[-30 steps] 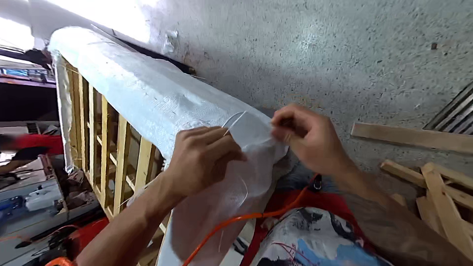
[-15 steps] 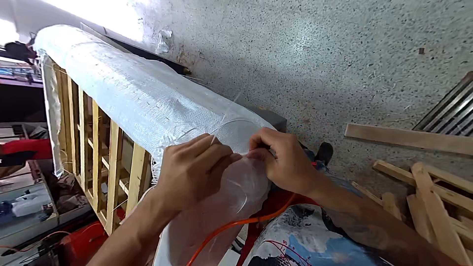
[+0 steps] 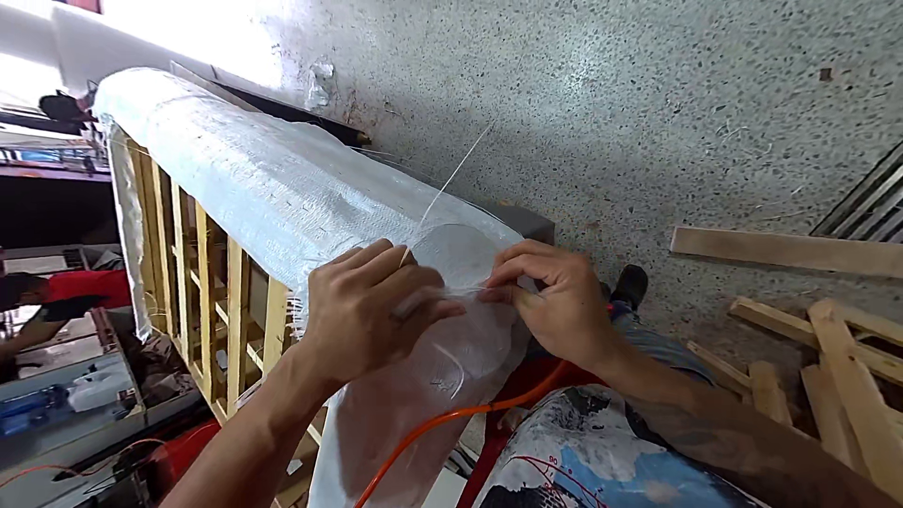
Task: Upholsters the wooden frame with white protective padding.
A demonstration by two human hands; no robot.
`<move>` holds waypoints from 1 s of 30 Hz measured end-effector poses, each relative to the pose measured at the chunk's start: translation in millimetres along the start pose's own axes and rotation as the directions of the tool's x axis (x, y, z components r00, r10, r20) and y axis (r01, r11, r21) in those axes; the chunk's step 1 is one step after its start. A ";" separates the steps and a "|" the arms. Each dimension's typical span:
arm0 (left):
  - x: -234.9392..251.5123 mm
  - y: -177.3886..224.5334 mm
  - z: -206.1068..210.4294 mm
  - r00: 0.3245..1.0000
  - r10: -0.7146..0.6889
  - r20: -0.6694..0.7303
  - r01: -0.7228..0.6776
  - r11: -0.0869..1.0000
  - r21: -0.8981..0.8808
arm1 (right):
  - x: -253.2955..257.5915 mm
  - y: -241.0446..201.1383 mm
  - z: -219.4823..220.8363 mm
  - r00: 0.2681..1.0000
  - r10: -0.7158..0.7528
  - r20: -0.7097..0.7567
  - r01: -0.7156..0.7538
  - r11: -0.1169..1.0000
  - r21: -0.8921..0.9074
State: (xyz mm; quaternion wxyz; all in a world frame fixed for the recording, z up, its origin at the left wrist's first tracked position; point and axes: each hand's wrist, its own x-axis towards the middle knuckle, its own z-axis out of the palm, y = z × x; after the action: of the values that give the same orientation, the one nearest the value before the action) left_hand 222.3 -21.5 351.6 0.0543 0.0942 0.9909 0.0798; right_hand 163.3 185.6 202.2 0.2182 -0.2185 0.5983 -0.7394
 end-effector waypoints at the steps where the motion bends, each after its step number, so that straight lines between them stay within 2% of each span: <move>1: 0.4 1.7 -1.9 1.000 0.019 0.006 -0.018 1.000 -0.005 | 0.8 -1.2 0.4 1.000 0.005 0.009 -0.004 1.000 -0.017; 3: -1.2 2.3 -1.1 0.995 0.101 -0.021 -0.102 0.994 -0.034 | -0.3 0.6 4.0 1.000 -0.021 0.015 0.022 0.998 -0.054; 6: -4.6 3.0 6.5 0.975 0.197 -0.104 -0.198 0.980 0.002 | -2.1 12.7 9.8 0.989 -0.145 0.021 0.147 0.985 -0.090; 9: -8.7 5.5 11.6 0.975 0.166 -0.149 -0.169 0.986 -0.006 | 0.6 19.5 8.0 0.958 -0.273 0.087 0.278 0.959 -0.061; 11: -11.0 5.8 14.0 0.976 0.138 -0.166 -0.145 0.989 -0.032 | 4.7 19.1 5.1 0.935 -0.321 0.149 0.330 0.943 -0.038; 14: -11.4 7.0 15.3 0.978 0.106 -0.181 -0.126 0.987 -0.103 | 7.2 18.8 9.5 0.912 -0.376 0.165 0.383 0.924 -0.011; 18: -3.0 3.4 14.0 0.986 0.103 -0.131 -0.137 0.948 -0.288 | 6.6 20.7 10.1 0.904 -0.390 0.173 0.401 0.915 -0.032; 21: 1.8 3.9 11.7 0.995 0.082 -0.063 -0.099 0.930 -0.353 | 9.0 22.6 7.4 0.896 -0.396 0.202 0.411 0.911 -0.037; 23: 3.8 3.6 11.6 0.996 0.064 -0.054 -0.078 0.941 -0.329 | 12.1 24.2 2.1 0.894 -0.380 0.237 0.394 0.919 -0.014; 26: 1.6 2.1 12.7 0.996 0.022 -0.087 -0.041 0.975 -0.219 | 14.8 29.3 -6.6 0.922 -0.295 0.251 0.295 0.955 0.040; 30: 0.6 3.0 11.7 0.995 -0.047 -0.089 0.032 0.987 -0.156 | 17.0 24.7 -5.1 0.955 -0.163 0.248 0.169 0.986 -0.003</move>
State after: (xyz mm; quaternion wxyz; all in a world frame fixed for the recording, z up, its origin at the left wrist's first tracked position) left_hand 223.7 -16.8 340.5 0.0171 0.0662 0.9848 0.1594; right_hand 148.0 175.0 178.1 0.2255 -0.3609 0.5549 -0.7148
